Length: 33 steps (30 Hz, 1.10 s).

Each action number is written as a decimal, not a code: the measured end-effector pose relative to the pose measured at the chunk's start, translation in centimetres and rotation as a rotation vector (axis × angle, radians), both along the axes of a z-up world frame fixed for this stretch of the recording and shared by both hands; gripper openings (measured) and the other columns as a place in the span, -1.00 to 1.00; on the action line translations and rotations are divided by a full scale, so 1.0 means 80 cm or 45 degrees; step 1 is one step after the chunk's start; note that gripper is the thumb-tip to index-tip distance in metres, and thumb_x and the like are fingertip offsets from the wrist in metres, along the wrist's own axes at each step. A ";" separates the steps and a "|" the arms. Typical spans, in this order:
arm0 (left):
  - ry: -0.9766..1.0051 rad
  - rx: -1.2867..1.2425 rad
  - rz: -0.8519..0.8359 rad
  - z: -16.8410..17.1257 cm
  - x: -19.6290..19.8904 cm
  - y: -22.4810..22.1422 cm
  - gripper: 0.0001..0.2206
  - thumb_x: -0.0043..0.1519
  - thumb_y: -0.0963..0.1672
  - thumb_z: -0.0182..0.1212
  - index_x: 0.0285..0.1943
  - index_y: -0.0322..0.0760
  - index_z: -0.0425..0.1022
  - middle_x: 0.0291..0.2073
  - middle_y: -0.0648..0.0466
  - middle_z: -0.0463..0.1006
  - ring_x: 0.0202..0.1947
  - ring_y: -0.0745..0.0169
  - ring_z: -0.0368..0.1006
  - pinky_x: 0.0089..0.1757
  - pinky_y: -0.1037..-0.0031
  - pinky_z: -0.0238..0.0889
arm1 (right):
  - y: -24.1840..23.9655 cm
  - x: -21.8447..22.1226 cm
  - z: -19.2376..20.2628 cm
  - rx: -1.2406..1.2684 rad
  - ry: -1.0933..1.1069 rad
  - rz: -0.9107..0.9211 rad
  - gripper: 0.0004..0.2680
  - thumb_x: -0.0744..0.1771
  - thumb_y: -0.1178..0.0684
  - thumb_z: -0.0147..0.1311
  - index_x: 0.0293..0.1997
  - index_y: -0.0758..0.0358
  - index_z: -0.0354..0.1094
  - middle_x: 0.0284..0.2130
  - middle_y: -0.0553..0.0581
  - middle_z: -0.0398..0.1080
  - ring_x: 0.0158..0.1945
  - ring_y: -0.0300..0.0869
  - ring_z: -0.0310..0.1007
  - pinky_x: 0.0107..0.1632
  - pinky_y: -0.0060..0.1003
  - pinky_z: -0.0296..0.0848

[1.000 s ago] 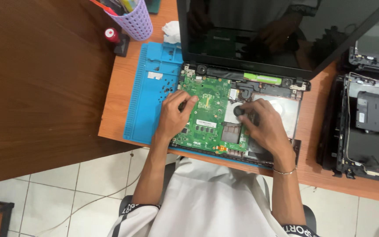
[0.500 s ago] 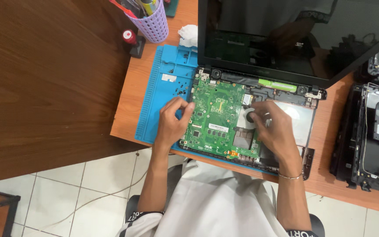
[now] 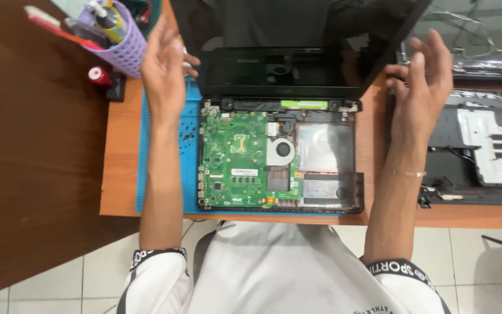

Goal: The person organizes the internal wiring of a laptop screen assembly by hand, picks up a laptop body to examine it, and then removes the keyboard bezel and handles components on the motherboard using a small tool.

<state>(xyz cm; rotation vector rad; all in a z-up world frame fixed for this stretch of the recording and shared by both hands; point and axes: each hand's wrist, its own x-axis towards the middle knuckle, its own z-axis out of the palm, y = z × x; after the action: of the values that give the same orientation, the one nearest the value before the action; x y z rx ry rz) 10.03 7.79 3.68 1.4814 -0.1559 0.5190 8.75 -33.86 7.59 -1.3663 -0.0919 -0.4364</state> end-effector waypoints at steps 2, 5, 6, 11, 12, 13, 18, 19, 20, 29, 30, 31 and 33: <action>-0.017 -0.024 -0.025 0.003 0.015 -0.002 -0.59 0.52 -0.09 0.08 0.50 -0.41 0.25 0.11 -0.01 0.50 -0.20 0.30 0.57 -0.27 0.49 0.47 | -0.005 0.017 0.003 0.073 0.018 0.089 -0.74 0.48 0.12 -0.02 0.35 0.34 0.23 0.10 0.16 0.43 -0.17 -0.23 0.55 -0.16 -0.43 0.54; -0.030 0.024 0.023 0.010 0.022 -0.005 -0.67 0.57 -0.08 0.04 0.37 -0.43 0.36 -0.10 0.05 0.49 -0.22 0.30 0.58 -0.21 0.46 0.53 | -0.006 0.025 -0.005 0.101 0.033 0.093 -0.77 0.50 0.10 -0.02 0.29 0.39 0.35 0.05 0.16 0.46 -0.14 -0.26 0.52 -0.10 -0.43 0.53; -0.033 0.057 0.056 0.012 0.020 -0.007 -0.69 0.59 -0.07 0.02 0.32 -0.44 0.38 -0.17 0.07 0.48 -0.24 0.30 0.58 -0.18 0.45 0.55 | -0.005 0.024 -0.009 0.100 0.023 0.087 -0.79 0.50 0.10 -0.02 0.27 0.38 0.36 0.03 0.15 0.46 -0.11 -0.26 0.53 -0.08 -0.42 0.54; 0.039 0.114 0.176 0.022 -0.003 -0.009 -0.70 0.58 -0.04 -0.11 0.12 -0.39 0.39 -0.35 0.14 0.38 -0.32 0.36 0.60 -0.18 0.47 0.57 | -0.006 0.019 -0.012 0.182 0.031 0.035 -0.83 0.49 0.07 -0.01 0.09 0.36 0.41 -0.09 0.12 0.48 -0.13 -0.24 0.54 -0.04 -0.39 0.57; 0.060 0.122 0.198 0.021 -0.009 -0.009 -0.68 0.59 -0.03 -0.13 0.06 -0.39 0.40 -0.39 0.14 0.35 -0.32 0.35 0.60 -0.17 0.46 0.58 | -0.006 0.015 -0.012 0.212 0.032 0.039 -0.84 0.49 0.06 -0.02 0.06 0.35 0.41 -0.10 0.12 0.49 -0.14 -0.24 0.54 -0.05 -0.39 0.57; 0.043 0.078 0.179 0.019 -0.017 -0.011 -0.70 0.60 -0.04 -0.12 0.03 -0.39 0.37 -0.36 0.15 0.32 -0.31 0.33 0.59 -0.15 0.45 0.57 | -0.007 0.009 -0.013 0.242 0.033 0.043 -0.84 0.49 0.05 -0.02 0.02 0.34 0.41 -0.10 0.13 0.49 -0.15 -0.24 0.54 -0.05 -0.38 0.57; 0.005 -0.071 0.170 0.014 -0.069 -0.018 -0.72 0.61 -0.05 -0.07 0.00 -0.40 0.32 -0.24 0.07 0.40 -0.24 0.26 0.57 -0.10 0.39 0.52 | -0.015 -0.029 -0.011 0.255 0.049 0.026 -0.86 0.50 0.05 0.03 -0.12 0.28 0.36 -0.18 0.10 0.44 -0.18 -0.20 0.54 -0.05 -0.33 0.60; 0.017 -0.082 0.133 0.015 -0.084 -0.019 -0.71 0.58 -0.04 -0.08 0.04 -0.42 0.35 -0.17 0.02 0.46 -0.20 0.26 0.57 -0.07 0.40 0.52 | -0.016 -0.040 -0.010 0.240 0.048 0.040 -0.86 0.50 0.05 0.04 -0.14 0.28 0.35 -0.17 0.11 0.45 -0.18 -0.21 0.54 -0.03 -0.33 0.60; 0.028 -0.095 0.097 0.017 -0.099 -0.021 -0.69 0.56 -0.03 -0.08 0.08 -0.43 0.38 -0.10 -0.03 0.52 -0.16 0.26 0.56 -0.04 0.40 0.52 | -0.017 -0.050 -0.009 0.244 0.071 0.040 -0.88 0.48 0.07 0.05 -0.14 0.29 0.36 -0.17 0.12 0.46 -0.17 -0.20 0.55 -0.03 -0.32 0.60; 0.095 -0.369 -0.106 0.009 -0.192 -0.023 -0.71 0.35 -0.12 -0.02 0.00 -0.48 0.54 0.10 -0.18 0.56 0.18 0.08 0.46 0.23 0.34 0.28 | -0.029 -0.138 -0.025 0.152 0.219 0.047 -0.94 0.39 0.21 0.12 -0.12 0.38 0.47 -0.09 0.16 0.50 -0.06 -0.23 0.48 0.03 -0.44 0.49; 0.156 -0.347 -0.063 0.004 -0.202 -0.022 -0.73 0.33 -0.14 -0.02 -0.04 -0.49 0.55 0.10 -0.19 0.56 0.18 0.07 0.46 0.24 0.33 0.26 | -0.031 -0.146 -0.031 0.123 0.240 0.039 -0.93 0.38 0.23 0.12 -0.11 0.40 0.48 -0.08 0.15 0.51 -0.03 -0.24 0.49 0.08 -0.46 0.49; 0.185 -0.317 -0.073 -0.001 -0.210 -0.020 -0.74 0.31 -0.15 0.01 -0.04 -0.49 0.56 0.10 -0.20 0.56 0.16 0.08 0.46 0.22 0.34 0.27 | -0.033 -0.153 -0.037 0.094 0.260 0.031 -0.92 0.37 0.24 0.12 -0.10 0.42 0.48 -0.07 0.15 0.51 0.01 -0.25 0.50 0.12 -0.48 0.49; 0.232 -0.260 -0.098 -0.012 -0.216 -0.015 -0.75 0.27 -0.16 0.06 -0.06 -0.50 0.58 0.10 -0.20 0.55 0.12 0.09 0.46 0.18 0.34 0.29 | -0.038 -0.159 -0.048 0.084 0.334 0.017 -0.90 0.36 0.25 0.12 -0.08 0.43 0.48 -0.10 0.13 0.51 -0.07 -0.26 0.50 0.02 -0.47 0.47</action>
<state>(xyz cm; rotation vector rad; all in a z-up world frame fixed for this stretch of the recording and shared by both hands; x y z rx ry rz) -7.28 6.60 2.75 1.3101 -0.0157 0.3255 -4.01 -36.88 3.76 -1.3458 0.1286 -0.2440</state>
